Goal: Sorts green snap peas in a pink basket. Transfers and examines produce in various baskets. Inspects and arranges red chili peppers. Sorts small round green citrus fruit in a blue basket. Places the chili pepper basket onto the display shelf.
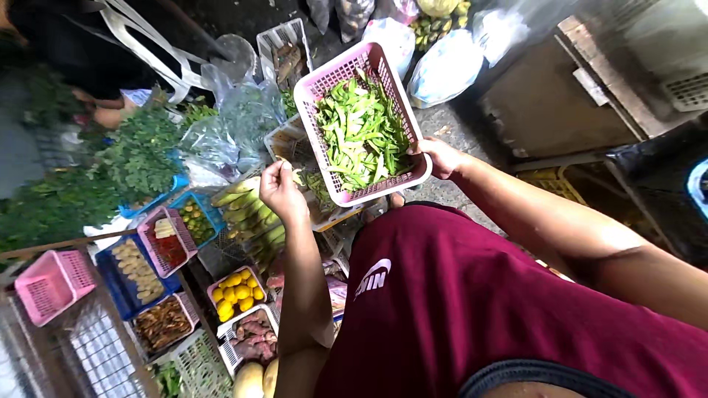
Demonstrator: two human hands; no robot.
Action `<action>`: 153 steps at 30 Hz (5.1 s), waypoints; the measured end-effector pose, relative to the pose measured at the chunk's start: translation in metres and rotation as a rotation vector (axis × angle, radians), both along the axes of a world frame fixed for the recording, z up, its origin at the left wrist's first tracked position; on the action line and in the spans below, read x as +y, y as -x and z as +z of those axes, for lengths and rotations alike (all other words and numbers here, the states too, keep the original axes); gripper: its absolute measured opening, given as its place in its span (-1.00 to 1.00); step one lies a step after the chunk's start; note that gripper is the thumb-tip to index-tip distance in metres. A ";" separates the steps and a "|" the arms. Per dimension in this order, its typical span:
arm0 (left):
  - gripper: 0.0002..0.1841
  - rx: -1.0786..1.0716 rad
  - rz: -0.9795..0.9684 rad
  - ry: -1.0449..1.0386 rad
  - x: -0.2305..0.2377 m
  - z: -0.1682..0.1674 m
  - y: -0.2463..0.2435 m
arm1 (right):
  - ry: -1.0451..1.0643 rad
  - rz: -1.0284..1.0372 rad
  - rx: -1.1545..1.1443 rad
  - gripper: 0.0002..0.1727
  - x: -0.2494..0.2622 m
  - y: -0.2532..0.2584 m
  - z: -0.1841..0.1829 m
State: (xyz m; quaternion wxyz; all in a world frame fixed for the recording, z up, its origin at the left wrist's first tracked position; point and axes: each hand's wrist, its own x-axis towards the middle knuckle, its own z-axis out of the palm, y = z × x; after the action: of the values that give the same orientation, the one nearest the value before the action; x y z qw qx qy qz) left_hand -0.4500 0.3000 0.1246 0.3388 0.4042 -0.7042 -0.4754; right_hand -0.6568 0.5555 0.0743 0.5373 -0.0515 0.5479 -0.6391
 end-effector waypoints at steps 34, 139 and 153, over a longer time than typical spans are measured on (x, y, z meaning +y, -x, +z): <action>-0.71 -0.932 -0.400 0.358 0.013 0.056 -0.027 | 0.023 0.105 -0.022 -0.56 -0.002 0.023 -0.003; -0.62 -0.886 -0.820 0.131 0.068 0.009 0.087 | 0.020 0.088 -0.016 -0.58 -0.010 0.023 0.004; -0.67 -1.210 -0.805 0.223 0.089 0.012 0.102 | -0.013 0.124 0.026 -0.64 -0.013 0.020 0.014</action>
State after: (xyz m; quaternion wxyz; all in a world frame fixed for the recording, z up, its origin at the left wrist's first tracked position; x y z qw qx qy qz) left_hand -0.5517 0.3894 0.1364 -0.2707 0.2692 -0.9061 -0.1824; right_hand -0.6771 0.5428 0.0881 0.5691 -0.0903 0.5549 -0.6001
